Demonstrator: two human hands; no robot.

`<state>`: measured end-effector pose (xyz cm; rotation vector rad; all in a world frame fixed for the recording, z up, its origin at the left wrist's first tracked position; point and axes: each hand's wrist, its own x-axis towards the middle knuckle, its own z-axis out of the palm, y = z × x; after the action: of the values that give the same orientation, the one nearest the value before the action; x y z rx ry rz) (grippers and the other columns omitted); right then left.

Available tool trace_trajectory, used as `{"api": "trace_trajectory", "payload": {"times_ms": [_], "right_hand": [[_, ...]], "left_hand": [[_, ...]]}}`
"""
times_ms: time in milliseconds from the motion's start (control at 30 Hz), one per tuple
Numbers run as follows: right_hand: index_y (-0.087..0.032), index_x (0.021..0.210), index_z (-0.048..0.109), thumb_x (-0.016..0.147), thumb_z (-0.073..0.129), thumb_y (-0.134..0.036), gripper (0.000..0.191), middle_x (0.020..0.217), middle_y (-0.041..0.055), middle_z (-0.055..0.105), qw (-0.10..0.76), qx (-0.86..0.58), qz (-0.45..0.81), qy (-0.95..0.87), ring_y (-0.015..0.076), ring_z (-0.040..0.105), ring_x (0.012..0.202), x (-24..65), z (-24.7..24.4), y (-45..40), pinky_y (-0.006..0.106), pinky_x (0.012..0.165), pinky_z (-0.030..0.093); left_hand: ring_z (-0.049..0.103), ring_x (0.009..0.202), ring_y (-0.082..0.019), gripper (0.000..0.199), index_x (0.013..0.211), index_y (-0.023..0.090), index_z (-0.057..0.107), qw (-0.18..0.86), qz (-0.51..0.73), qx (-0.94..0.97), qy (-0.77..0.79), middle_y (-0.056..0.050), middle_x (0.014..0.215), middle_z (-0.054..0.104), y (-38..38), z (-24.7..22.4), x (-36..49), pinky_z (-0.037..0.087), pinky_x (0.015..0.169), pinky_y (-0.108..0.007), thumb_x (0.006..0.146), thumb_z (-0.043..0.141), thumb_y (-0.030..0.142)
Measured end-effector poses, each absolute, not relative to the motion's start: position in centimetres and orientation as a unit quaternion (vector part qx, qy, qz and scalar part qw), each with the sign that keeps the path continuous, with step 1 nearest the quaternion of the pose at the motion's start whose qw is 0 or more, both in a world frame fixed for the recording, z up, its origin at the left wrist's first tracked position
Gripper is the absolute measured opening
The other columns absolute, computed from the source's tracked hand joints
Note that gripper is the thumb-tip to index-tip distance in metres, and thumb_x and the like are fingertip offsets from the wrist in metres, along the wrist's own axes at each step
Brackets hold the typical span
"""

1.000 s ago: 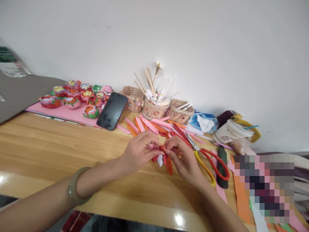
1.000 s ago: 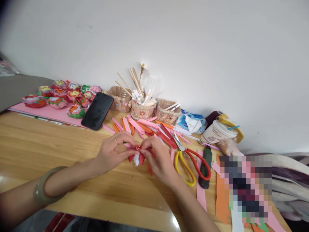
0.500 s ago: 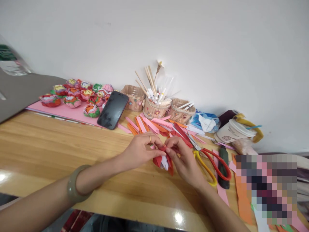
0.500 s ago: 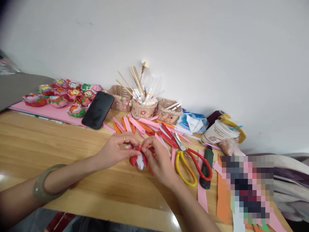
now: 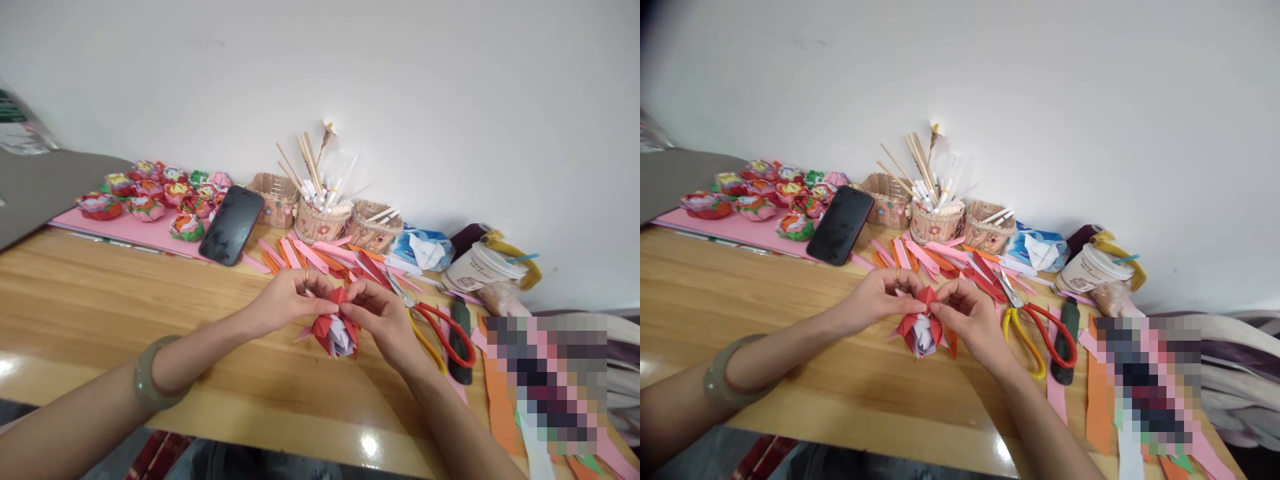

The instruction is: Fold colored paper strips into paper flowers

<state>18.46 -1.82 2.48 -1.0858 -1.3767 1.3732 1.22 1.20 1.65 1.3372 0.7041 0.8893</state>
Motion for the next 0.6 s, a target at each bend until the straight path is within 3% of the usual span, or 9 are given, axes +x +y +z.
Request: {"api": "trace_trajectory", "payload": {"times_ms": [400, 600], "right_hand": [[-0.019, 0.076, 0.058, 0.077, 0.061, -0.018, 0.003, 0.068, -0.0016, 0.059, 0.46, -0.436, 0.385, -0.671, 0.0101, 0.054, 0.061, 18.51, 2.1, -2.3, 0.022, 0.057, 0.045], [-0.02, 0.078, 0.056, 0.074, 0.057, -0.006, 0.015, 0.07, -0.0004, 0.06, 0.461, -0.393, 0.106, -0.788, 0.0117, 0.056, 0.063, 18.31, 1.56, -2.73, 0.023, 0.057, 0.045]], "left_hand": [[0.052, 0.057, -0.009, 0.008, 0.068, 0.013, 0.062, 0.598, 0.393, 0.61, 0.34, 0.0, 0.064, 0.059, 0.71, 2.16, 1.39, 0.041, 0.052, -0.021, 0.064, 0.065, 0.02], [0.059, 0.062, -0.012, 0.002, 0.067, 0.013, 0.064, 0.525, 0.442, 0.643, 0.34, -0.003, 0.07, 0.064, 0.5, 1.97, 1.43, 0.047, 0.057, -0.023, 0.066, 0.062, 0.014]]}}
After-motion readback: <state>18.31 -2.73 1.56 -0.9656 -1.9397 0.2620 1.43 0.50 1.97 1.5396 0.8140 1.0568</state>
